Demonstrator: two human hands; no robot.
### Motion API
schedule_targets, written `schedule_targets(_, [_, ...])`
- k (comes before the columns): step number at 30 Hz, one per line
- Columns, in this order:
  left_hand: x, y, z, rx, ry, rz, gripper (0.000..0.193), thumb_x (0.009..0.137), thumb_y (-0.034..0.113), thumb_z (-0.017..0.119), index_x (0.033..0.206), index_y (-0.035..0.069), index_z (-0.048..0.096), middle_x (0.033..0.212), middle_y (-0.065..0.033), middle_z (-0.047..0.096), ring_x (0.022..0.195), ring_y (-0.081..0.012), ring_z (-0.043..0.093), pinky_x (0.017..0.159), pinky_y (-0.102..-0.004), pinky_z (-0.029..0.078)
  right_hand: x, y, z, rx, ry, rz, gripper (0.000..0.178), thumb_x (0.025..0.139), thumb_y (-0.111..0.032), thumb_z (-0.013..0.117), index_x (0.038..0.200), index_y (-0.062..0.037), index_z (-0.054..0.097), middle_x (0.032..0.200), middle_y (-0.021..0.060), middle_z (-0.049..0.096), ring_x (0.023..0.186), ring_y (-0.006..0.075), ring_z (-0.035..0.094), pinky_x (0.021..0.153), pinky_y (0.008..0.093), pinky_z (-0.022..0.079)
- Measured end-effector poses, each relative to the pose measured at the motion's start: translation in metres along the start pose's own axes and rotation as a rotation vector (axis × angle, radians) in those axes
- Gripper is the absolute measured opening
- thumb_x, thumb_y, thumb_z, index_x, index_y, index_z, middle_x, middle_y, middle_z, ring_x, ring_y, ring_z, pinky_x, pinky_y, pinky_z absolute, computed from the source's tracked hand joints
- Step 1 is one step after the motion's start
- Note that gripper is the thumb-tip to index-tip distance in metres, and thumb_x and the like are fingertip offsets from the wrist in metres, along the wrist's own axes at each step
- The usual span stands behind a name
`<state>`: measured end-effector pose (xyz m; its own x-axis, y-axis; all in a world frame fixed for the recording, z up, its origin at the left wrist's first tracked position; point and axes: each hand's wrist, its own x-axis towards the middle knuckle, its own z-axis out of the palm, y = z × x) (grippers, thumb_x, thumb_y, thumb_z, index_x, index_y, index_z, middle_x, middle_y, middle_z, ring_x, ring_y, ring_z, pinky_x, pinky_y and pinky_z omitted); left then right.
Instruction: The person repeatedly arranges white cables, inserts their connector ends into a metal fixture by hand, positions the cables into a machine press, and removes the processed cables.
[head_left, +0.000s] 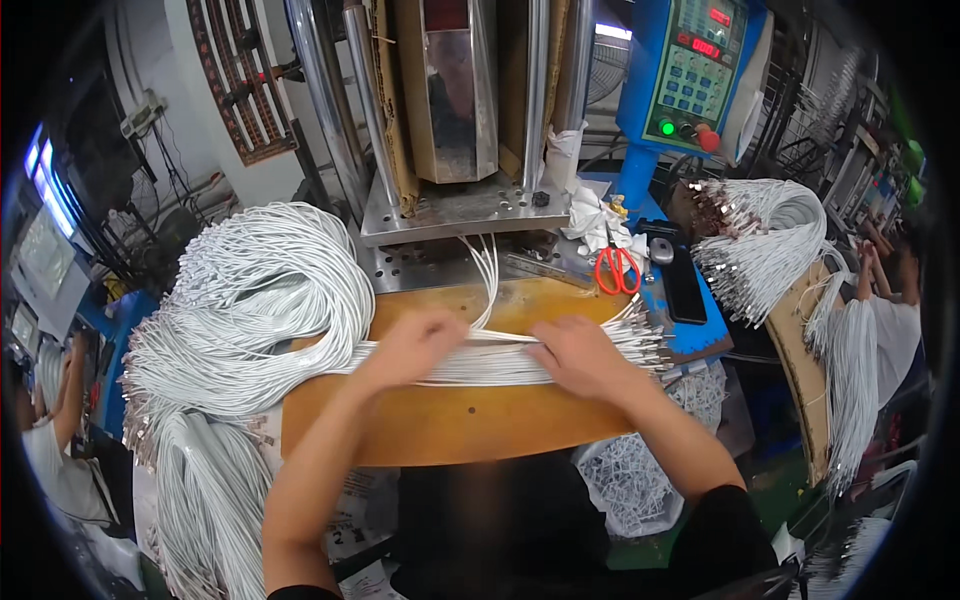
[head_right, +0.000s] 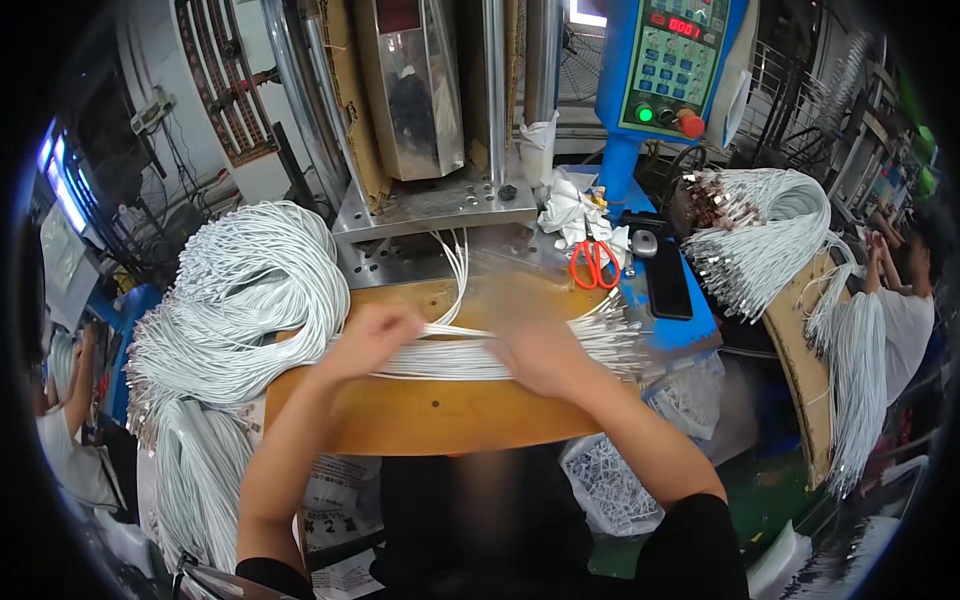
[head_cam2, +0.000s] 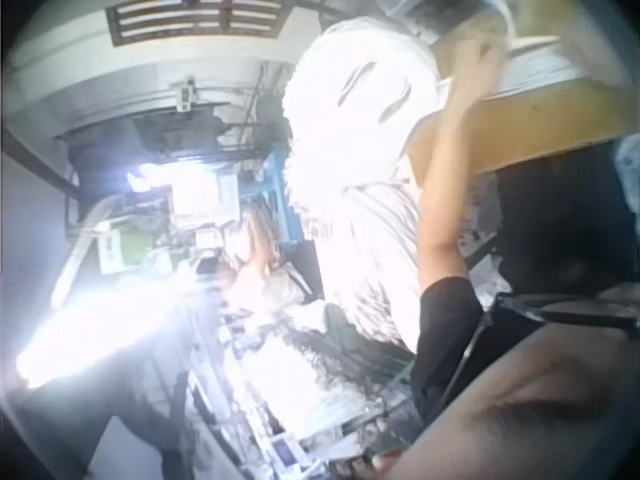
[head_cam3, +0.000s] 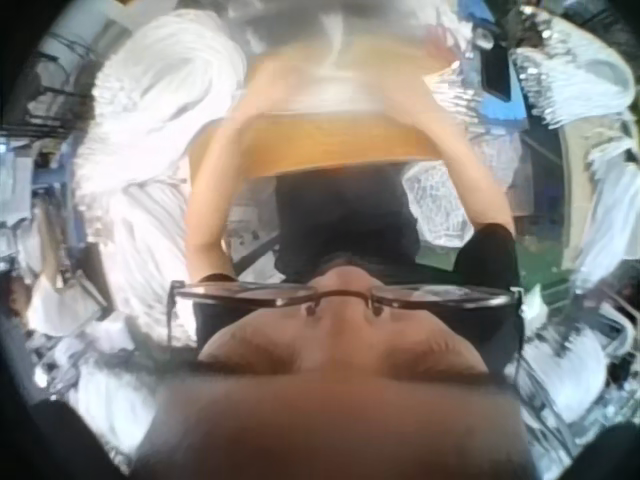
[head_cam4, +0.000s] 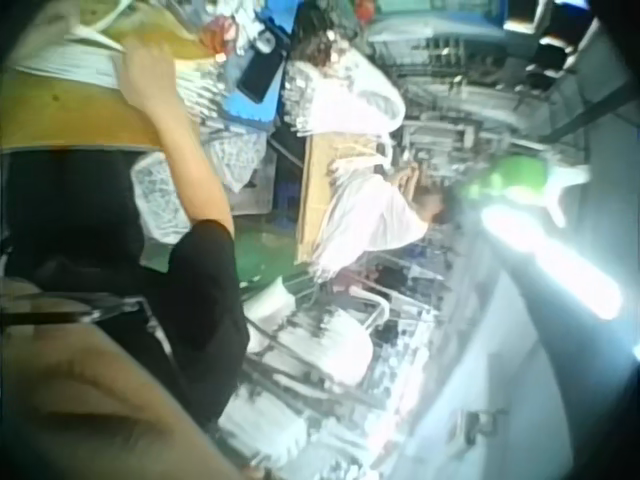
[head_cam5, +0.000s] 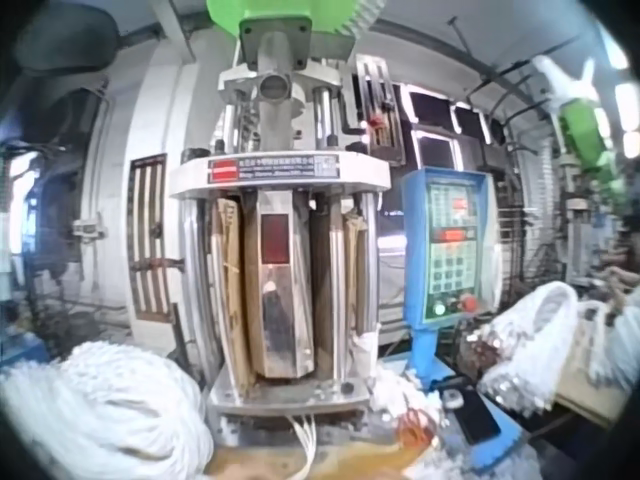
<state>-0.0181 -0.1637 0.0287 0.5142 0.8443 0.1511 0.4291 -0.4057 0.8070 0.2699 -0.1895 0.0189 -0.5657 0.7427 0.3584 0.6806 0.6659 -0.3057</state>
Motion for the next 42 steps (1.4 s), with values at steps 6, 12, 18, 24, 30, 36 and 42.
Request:
schedule_targets(6, [-0.018,0.036,-0.004,-0.647,-0.339,-0.46,0.023,0.099,0.023,0.057,0.103,0.001,0.063,0.091,-0.0121,0.07,0.082,-0.0186,0.068,0.075,-0.0325,0.054,-0.025,0.039,0.001,-0.346,-0.033,0.193,0.02,0.089,-0.019,0.061,0.101,-0.0028,0.062,0.093,0.0156,0.066,0.088,0.0369,0.062,0.08,0.0466,0.049])
schedule_targets(12, [0.014,0.044,0.091,-0.774,-0.461,-0.252,0.025,0.099,0.023,0.058,0.105,0.0,0.062,0.084,-0.0069,0.066,0.073,-0.0157,0.064,0.067,-0.0297,0.055,0.008,0.011,-0.02,-0.194,0.027,-0.307,0.024,0.083,-0.011,0.064,0.105,-0.0024,0.062,0.095,0.0128,0.065,0.088,0.035,0.061,0.077,0.0444,0.05])
schedule_targets(18, [0.055,0.037,0.071,-0.885,-0.375,-0.379,0.025,0.101,0.022,0.053,0.109,-0.001,0.06,0.074,-0.0043,0.059,0.063,-0.0119,0.057,0.051,-0.0248,0.047,0.025,0.025,-0.029,0.321,0.016,0.141,0.033,0.079,-0.01,0.067,0.11,-0.0008,0.061,0.089,0.0144,0.065,0.087,0.0329,0.062,0.076,0.041,0.051])
schedule_targets(24, [0.08,0.01,0.074,-0.709,-0.231,-0.272,0.031,0.103,0.029,0.048,0.098,0.001,0.061,0.066,-0.0045,0.057,0.05,-0.0124,0.054,0.044,-0.0268,0.043,0.049,0.075,-0.002,-0.396,0.105,0.161,0.035,0.078,-0.003,0.06,0.113,-0.0003,0.06,0.086,0.0191,0.066,0.084,0.0336,0.065,0.074,0.037,0.052])
schedule_targets(30, [0.079,-0.013,0.084,-1.141,-0.089,-0.176,0.023,0.101,0.02,0.052,0.106,-0.001,0.06,0.07,-0.007,0.059,0.054,-0.013,0.057,0.046,-0.0264,0.045,0.068,0.064,-0.017,-0.127,-0.205,0.241,0.025,0.079,-0.008,0.058,0.102,0.0004,0.062,0.082,0.0182,0.065,0.076,0.0313,0.063,0.066,0.0401,0.049])
schedule_targets(36, [0.077,0.001,0.082,-1.021,-0.14,-0.292,0.014,0.096,0.011,0.059,0.1,-0.003,0.061,0.076,-0.0103,0.063,0.062,-0.0135,0.062,0.053,-0.0261,0.05,0.058,0.063,0.001,0.375,-0.288,0.269,0.017,0.083,-0.01,0.05,0.086,0.0014,0.063,0.069,0.0075,0.059,0.061,0.0157,0.054,0.054,0.0299,0.04])
schedule_targets(42, [0.086,-0.004,0.088,-0.743,-0.202,-0.237,0.015,0.09,0.005,0.062,0.103,-0.004,0.062,0.076,-0.0084,0.067,0.066,-0.0142,0.064,0.061,-0.0281,0.053,0.028,0.07,0.017,1.219,0.062,0.622,0.021,0.092,-0.013,0.049,0.088,0.0008,0.064,0.074,0.0015,0.058,0.064,0.0089,0.048,0.058,0.0233,0.036])
